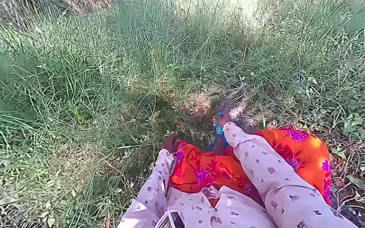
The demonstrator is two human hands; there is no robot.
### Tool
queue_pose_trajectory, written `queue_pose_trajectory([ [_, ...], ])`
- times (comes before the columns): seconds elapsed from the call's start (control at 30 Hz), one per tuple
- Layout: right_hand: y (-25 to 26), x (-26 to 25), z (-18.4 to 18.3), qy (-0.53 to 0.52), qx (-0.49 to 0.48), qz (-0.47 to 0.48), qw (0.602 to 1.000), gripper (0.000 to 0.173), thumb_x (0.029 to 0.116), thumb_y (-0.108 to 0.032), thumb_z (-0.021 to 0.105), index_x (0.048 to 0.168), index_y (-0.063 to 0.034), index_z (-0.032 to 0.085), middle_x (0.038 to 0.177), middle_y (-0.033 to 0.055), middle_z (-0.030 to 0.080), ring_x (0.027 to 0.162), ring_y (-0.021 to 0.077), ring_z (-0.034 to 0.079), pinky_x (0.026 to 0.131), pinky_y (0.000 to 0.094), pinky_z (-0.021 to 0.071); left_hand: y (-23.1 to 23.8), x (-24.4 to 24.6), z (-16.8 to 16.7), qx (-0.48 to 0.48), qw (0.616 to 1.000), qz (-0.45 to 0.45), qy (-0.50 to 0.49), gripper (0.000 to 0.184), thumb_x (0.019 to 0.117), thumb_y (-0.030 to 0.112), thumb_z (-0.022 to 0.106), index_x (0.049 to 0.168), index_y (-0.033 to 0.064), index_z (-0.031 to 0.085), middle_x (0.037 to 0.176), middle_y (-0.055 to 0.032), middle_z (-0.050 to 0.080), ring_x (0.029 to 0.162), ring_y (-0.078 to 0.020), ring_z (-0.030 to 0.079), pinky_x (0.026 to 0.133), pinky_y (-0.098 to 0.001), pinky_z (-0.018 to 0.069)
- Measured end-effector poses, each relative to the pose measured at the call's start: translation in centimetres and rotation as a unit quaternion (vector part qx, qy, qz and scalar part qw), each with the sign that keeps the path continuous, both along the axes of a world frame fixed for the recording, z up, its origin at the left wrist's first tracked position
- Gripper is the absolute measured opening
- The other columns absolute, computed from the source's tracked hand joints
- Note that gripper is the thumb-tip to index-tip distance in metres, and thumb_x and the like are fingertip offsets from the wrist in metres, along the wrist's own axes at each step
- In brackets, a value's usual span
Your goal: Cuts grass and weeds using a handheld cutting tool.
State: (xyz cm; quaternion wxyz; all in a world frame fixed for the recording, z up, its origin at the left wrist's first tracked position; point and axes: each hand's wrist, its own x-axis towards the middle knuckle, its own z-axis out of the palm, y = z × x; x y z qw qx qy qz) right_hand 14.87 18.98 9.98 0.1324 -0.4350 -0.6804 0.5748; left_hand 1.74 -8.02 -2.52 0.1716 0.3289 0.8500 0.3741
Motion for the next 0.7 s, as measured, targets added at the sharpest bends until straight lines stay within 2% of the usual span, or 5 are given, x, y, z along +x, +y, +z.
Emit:
queue_pose_trajectory([
  [0.17, 2.8, 3.3, -7.2, -0.058, -0.041, -0.041, 0.997, 0.041, 0.1089, -0.017, 0.05, 0.145, 0.0028, 0.045, 0.116, 0.0234, 0.065, 0.091, 0.028, 0.068, 0.083, 0.0429, 0.0566, 3.2, 1.5, 2.1, -0.1, 0.993, 0.061, -0.013, 0.049, 0.1034, 0.015, 0.055, 0.15, 0.0018, 0.047, 0.155, -0.0233, 0.044, 0.139, -0.0351, 0.051, 0.116, -0.0464, 0.0423],
  [0.47, 5.1, 0.7, -5.8, 0.042, -0.126, -0.076, 0.988, 0.03, 0.1094, -0.01, 0.047, 0.135, 0.0032, 0.043, 0.083, 0.0122, 0.057, 0.057, 0.0163, 0.06, 0.054, 0.0306, 0.0552, 14.8, 1.1, 3.9, -0.15, 0.987, 0.017, 0.053, 0.058, 0.101, 0.022, 0.057, 0.156, 0.0101, 0.044, 0.169, -0.0192, 0.024, 0.155, -0.0433, 0.021, 0.123, -0.0595, 0.0219],
  [0.53, 4.7, 0.4, -6.1, 0.051, -0.15, -0.047, 0.986, 0.034, 0.1095, -0.008, 0.046, 0.14, 0.0022, 0.037, 0.081, 0.0109, 0.055, 0.056, 0.0161, 0.06, 0.053, 0.0303, 0.055, 17.9, 0.4, 2.9, -0.15, 0.987, 0.009, 0.056, 0.058, 0.1003, 0.021, 0.061, 0.154, 0.0069, 0.045, 0.168, -0.0194, 0.026, 0.153, -0.0424, 0.026, 0.121, -0.0579, 0.0278],
  [0.63, 3.9, 0.5, -7.2, 0.036, -0.15, -0.013, 0.988, 0.037, 0.1067, -0.004, 0.051, 0.14, 0.0052, 0.039, 0.079, 0.0112, 0.057, 0.057, 0.0162, 0.062, 0.054, 0.03, 0.0562, 20.4, -1.3, 3.9, -0.229, 0.973, 0.015, -0.03, 0.067, 0.1061, 0.022, 0.051, 0.163, 0.0046, 0.021, 0.171, -0.0225, 0.005, 0.147, -0.0444, 0.039, 0.116, -0.0547, 0.0394],
  [0.7, 3.6, 0.7, -7.5, 0.024, -0.16, -0.01, 0.987, 0.033, 0.1058, -0.004, 0.053, 0.135, 0.0055, 0.042, 0.078, 0.0104, 0.057, 0.057, 0.0152, 0.062, 0.054, 0.029, 0.0564, 21.4, -2.9, 2.2, -0.262, 0.961, 0.05, -0.074, 0.071, 0.108, 0.029, 0.049, 0.165, 0.0057, 0.013, 0.171, -0.0232, 0.01, 0.143, -0.0451, 0.045, 0.112, -0.0582, 0.043],
])
